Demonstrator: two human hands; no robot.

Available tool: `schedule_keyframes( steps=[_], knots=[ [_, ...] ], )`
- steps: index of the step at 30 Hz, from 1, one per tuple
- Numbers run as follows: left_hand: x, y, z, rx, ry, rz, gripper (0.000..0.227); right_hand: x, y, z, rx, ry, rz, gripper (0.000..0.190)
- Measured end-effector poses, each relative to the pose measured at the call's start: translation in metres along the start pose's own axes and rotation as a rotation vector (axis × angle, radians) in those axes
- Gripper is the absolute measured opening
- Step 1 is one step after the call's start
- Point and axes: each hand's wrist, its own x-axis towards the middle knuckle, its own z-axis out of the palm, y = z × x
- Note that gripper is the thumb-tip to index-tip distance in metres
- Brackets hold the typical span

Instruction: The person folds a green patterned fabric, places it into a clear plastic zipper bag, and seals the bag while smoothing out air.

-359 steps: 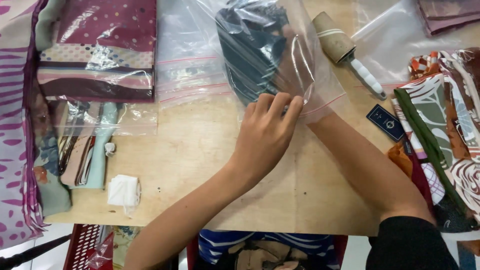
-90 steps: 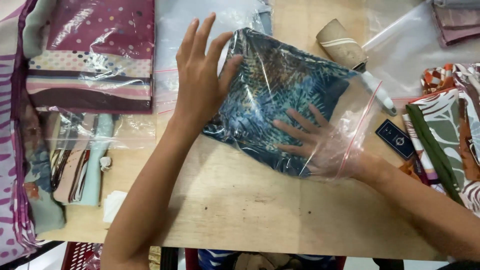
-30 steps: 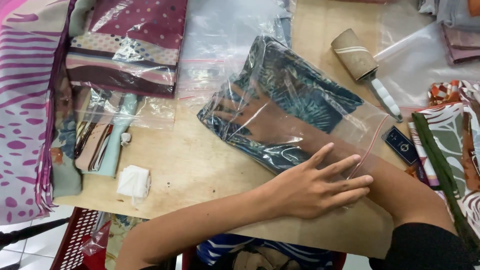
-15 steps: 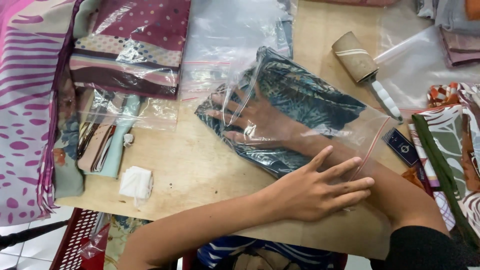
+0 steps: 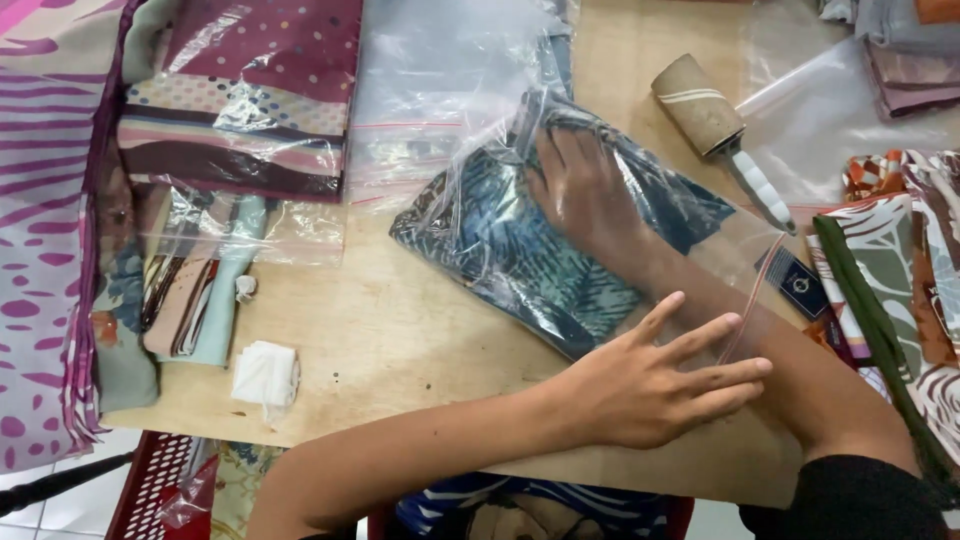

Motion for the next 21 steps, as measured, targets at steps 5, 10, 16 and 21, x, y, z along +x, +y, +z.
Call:
schedule_keyframes(
  steps=[5, 10, 16, 21],
  knots=[
    [-0.006, 0.007, 0.011, -0.049, -0.004, -0.015, 0.035, 0.008, 0.012, 0.022, 0.507, -0.252, -0.020, 0.071],
    [0.003, 0.009, 0.013, 0.007, -0.043, -0.041, 0.041, 0.012, 0.012, 0.044, 0.798, -0.267, -0.079, 0.062],
    [0.026, 0.015, 0.013, 0.116, -0.050, -0.060, 0.050, 0.020, 0.003, 0.016, 0.838, -0.386, -0.106, 0.061],
    [0.030, -0.028, -0.039, -0.005, -0.103, -0.141, 0.103, 0.003, -0.001, 0.014, 0.797, -0.463, -0.105, 0.062]
  ],
)
